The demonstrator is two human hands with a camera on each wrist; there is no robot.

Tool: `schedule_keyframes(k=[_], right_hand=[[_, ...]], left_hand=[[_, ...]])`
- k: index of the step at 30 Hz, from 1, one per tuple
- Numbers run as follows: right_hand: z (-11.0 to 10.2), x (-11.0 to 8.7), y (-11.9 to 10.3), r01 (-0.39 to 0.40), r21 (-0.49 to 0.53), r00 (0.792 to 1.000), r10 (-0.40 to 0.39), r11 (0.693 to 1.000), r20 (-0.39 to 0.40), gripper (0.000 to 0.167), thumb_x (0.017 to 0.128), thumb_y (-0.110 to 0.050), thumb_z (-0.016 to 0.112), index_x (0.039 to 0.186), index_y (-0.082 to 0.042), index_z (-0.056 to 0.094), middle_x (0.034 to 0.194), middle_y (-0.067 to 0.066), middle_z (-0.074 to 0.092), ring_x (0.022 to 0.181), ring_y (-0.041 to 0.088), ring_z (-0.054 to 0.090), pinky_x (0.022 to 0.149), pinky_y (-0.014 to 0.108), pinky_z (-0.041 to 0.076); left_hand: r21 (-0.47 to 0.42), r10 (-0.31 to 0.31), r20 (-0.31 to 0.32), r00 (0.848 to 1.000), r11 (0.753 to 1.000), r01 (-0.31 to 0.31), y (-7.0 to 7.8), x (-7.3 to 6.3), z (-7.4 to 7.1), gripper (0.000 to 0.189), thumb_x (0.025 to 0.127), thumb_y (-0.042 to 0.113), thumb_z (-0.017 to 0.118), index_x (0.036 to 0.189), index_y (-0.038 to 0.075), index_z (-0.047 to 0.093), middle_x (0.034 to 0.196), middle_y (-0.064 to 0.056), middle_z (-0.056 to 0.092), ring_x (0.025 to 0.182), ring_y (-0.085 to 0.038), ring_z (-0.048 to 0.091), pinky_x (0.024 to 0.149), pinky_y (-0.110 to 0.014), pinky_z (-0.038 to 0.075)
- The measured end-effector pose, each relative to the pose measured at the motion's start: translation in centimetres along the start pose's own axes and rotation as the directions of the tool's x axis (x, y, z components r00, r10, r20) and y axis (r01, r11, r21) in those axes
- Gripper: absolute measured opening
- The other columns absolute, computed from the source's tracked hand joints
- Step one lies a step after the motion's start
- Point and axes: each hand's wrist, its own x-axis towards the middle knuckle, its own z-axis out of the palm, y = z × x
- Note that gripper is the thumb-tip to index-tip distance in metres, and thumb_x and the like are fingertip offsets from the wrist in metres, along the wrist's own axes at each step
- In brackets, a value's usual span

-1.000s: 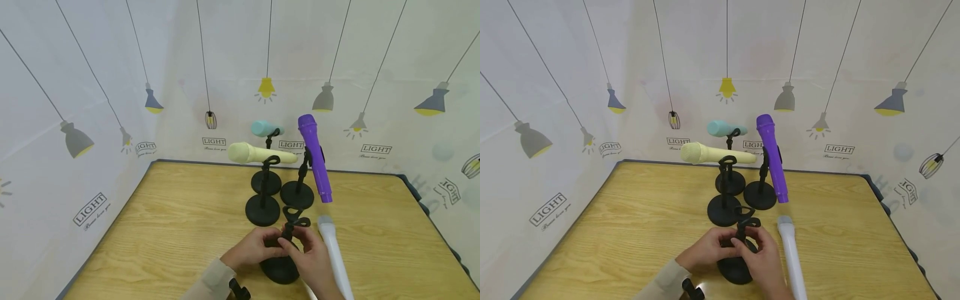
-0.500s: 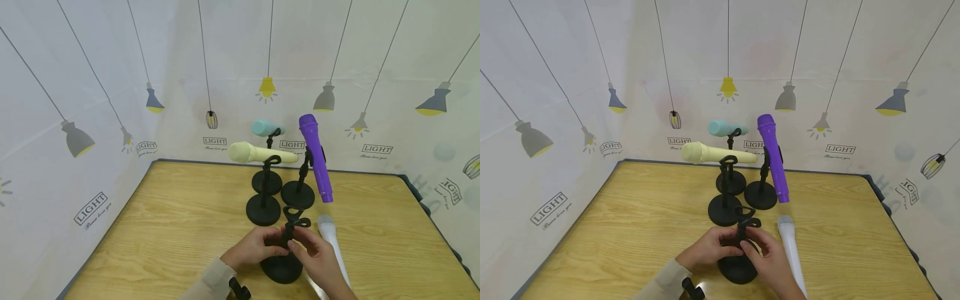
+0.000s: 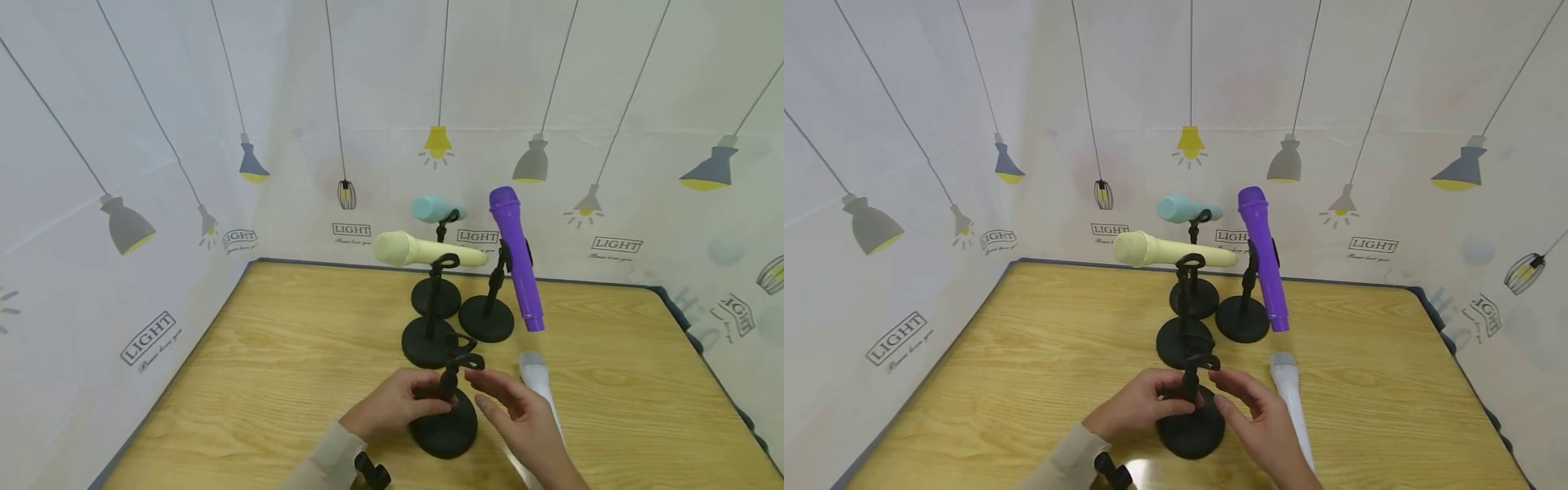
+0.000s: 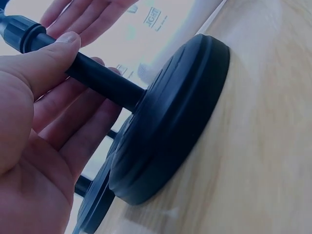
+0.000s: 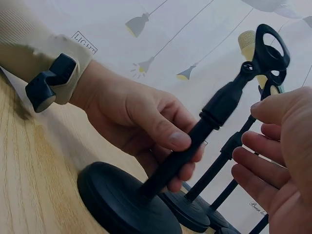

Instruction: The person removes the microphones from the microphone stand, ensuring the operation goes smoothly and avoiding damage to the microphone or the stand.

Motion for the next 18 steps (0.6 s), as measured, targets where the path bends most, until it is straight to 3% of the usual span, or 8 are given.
schedule_keyframes(k=[5, 8, 12, 18], right_hand=[[-0.1, 0.1, 0.1, -0.035, -0.051, 0.999, 0.035, 0.998, 0.004, 0.035, 0.103, 0.006, 0.067, 0.137, 0.001, 0.068, 0.133, 0.015, 0.076, 0.121, 0.004, 0.073, 0.098, 0.019, 0.06], [0.0, 0.4, 0.1, -0.028, -0.046, 1.0, 0.029, 0.999, 0.009, 0.035, 0.102, 0.006, 0.068, 0.137, 0.003, 0.068, 0.134, 0.016, 0.076, 0.121, 0.005, 0.073, 0.097, 0.02, 0.061], [0.6, 1.1, -0.1, -0.024, -0.038, 0.999, 0.025, 0.999, 0.025, 0.034, 0.102, 0.005, 0.068, 0.137, 0.002, 0.069, 0.134, 0.013, 0.077, 0.12, 0.005, 0.073, 0.096, 0.021, 0.061], [2.3, 2.5, -0.1, -0.021, -0.039, 0.997, 0.023, 0.999, 0.069, 0.033, 0.103, 0.001, 0.07, 0.136, 0.0, 0.07, 0.134, 0.023, 0.074, 0.119, 0.003, 0.072, 0.099, 0.02, 0.06]], left_hand=[[-0.011, -0.077, -0.037, 0.996, 0.997, 0.077, 0.2, -1.3, -1.2, 0.028, 0.103, 0.019, 0.076, 0.129, 0.007, 0.076, 0.123, -0.004, 0.081, 0.114, -0.005, 0.075, 0.105, -0.023, 0.056], [-0.003, -0.121, -0.067, 0.99, 0.993, 0.121, 0.3, -2.1, -2.0, 0.027, 0.105, 0.022, 0.074, 0.128, 0.009, 0.077, 0.122, -0.001, 0.081, 0.116, -0.007, 0.074, 0.104, -0.022, 0.056], [0.036, -0.105, -0.106, 0.989, 0.993, 0.109, 0.1, -3.2, -3.0, 0.024, 0.106, 0.025, 0.073, 0.126, 0.013, 0.078, 0.121, -0.001, 0.081, 0.117, -0.01, 0.074, 0.104, -0.024, 0.057], [0.07, -0.095, -0.174, 0.98, 0.992, 0.108, -0.2, -4.6, -4.3, 0.024, 0.106, 0.028, 0.072, 0.126, 0.015, 0.078, 0.121, -0.001, 0.081, 0.121, -0.013, 0.074, 0.107, -0.026, 0.056]])
